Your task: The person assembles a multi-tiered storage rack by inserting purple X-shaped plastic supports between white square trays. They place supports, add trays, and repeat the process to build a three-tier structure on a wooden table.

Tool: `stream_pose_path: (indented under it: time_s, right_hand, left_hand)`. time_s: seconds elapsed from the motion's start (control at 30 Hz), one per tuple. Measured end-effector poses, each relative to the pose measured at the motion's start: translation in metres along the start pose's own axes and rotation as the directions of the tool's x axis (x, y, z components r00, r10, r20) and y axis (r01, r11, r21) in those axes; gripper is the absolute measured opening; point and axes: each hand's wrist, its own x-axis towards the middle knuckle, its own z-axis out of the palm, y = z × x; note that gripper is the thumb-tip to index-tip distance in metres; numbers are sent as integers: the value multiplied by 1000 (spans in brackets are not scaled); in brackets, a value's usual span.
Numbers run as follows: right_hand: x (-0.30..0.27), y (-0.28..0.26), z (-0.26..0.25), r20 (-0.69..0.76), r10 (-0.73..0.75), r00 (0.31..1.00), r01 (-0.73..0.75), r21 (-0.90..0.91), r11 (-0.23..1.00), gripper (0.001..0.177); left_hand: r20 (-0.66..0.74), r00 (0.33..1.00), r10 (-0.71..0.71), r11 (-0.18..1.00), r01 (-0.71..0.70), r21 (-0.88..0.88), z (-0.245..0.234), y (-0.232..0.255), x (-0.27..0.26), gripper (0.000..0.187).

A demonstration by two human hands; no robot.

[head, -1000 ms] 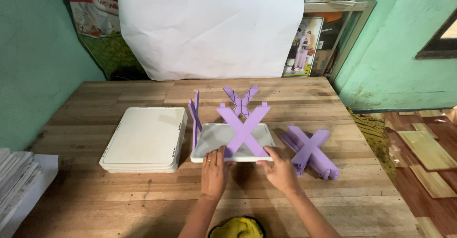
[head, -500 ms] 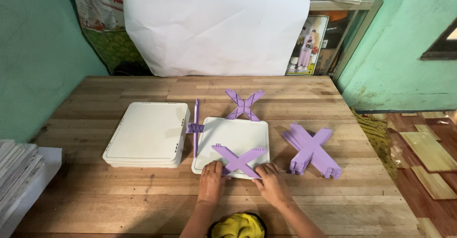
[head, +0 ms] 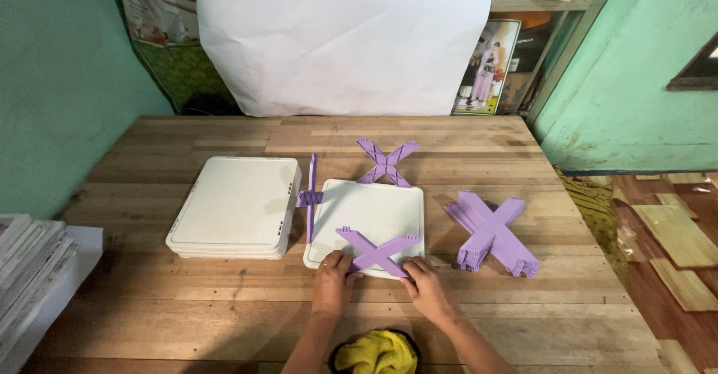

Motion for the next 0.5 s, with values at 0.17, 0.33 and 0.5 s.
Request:
stream_pose_path:
  time_s: [0.17, 0.33, 0.5]
  right_hand:
    - [-5, 6, 6, -22, 20, 1000, -21, -70, 997, 28]
    - [-13, 15, 7, -55, 81, 995, -84, -73, 994, 34]
    - [-29, 22, 18, 1, 117, 993, -117, 65, 991, 49]
  left_hand:
    - [120, 993, 16, 998, -8, -68, -9, -8, -5, 53]
    - [64, 997, 44, 999, -45, 2, -17, -30, -11, 58]
    - [-184, 971, -153, 971, 182, 154, -33, -65, -5, 53]
